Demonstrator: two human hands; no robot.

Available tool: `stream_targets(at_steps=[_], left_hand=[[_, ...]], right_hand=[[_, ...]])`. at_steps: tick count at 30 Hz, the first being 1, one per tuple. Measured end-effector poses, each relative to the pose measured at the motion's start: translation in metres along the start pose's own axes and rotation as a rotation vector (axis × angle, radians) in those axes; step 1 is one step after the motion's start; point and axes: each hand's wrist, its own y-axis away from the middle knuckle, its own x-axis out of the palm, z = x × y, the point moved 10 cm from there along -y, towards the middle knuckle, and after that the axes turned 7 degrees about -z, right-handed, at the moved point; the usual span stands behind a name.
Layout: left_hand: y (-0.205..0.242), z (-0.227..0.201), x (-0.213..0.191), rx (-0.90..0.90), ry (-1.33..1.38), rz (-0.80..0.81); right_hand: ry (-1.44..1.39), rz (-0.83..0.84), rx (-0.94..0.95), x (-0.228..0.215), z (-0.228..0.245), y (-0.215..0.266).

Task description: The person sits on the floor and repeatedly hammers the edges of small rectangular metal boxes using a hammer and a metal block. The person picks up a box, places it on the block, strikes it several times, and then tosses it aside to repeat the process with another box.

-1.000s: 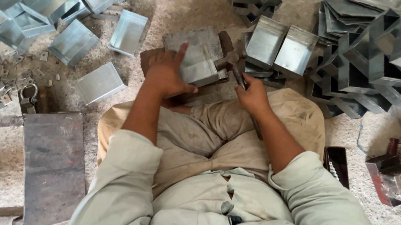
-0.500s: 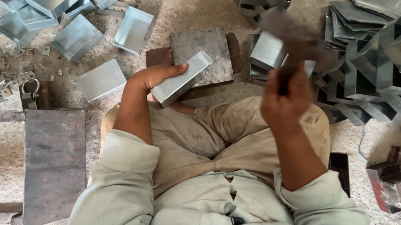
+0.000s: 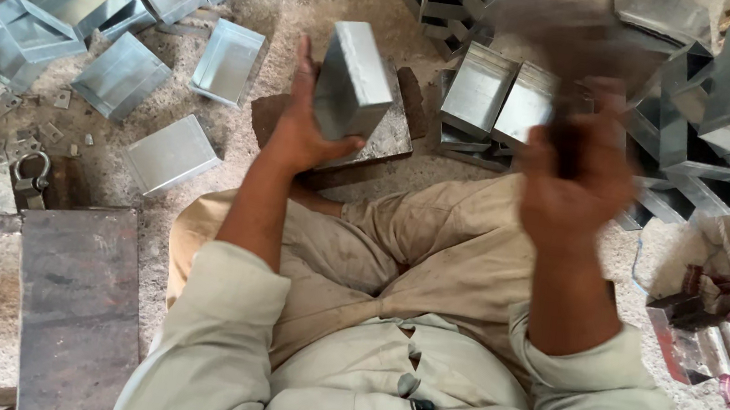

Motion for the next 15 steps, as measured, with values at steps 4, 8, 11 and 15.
stream_targets(at_steps=[4, 8, 11, 15], left_hand=[[-0.005, 0.018, 0.01, 0.057, -0.149, -0.073], [-0.002, 0.023, 0.014, 0.101, -0.135, -0.089], [-0.002, 0.027, 0.014, 0.089, -0.108, -0.093], [-0.005, 0.021, 0.013, 0.148, -0.148, -0.109]], right_hand=[[-0.377, -0.223, -0.1, -0.071, 0.004, -0.033], [-0.455, -0.192, -0.046, -0.081, -0.023, -0.017], [-0.251, 0.093, 0.186, 0.011, -0.042, 0.033], [0.168, 0.522, 0.069, 0.093, -0.017, 0.061]])
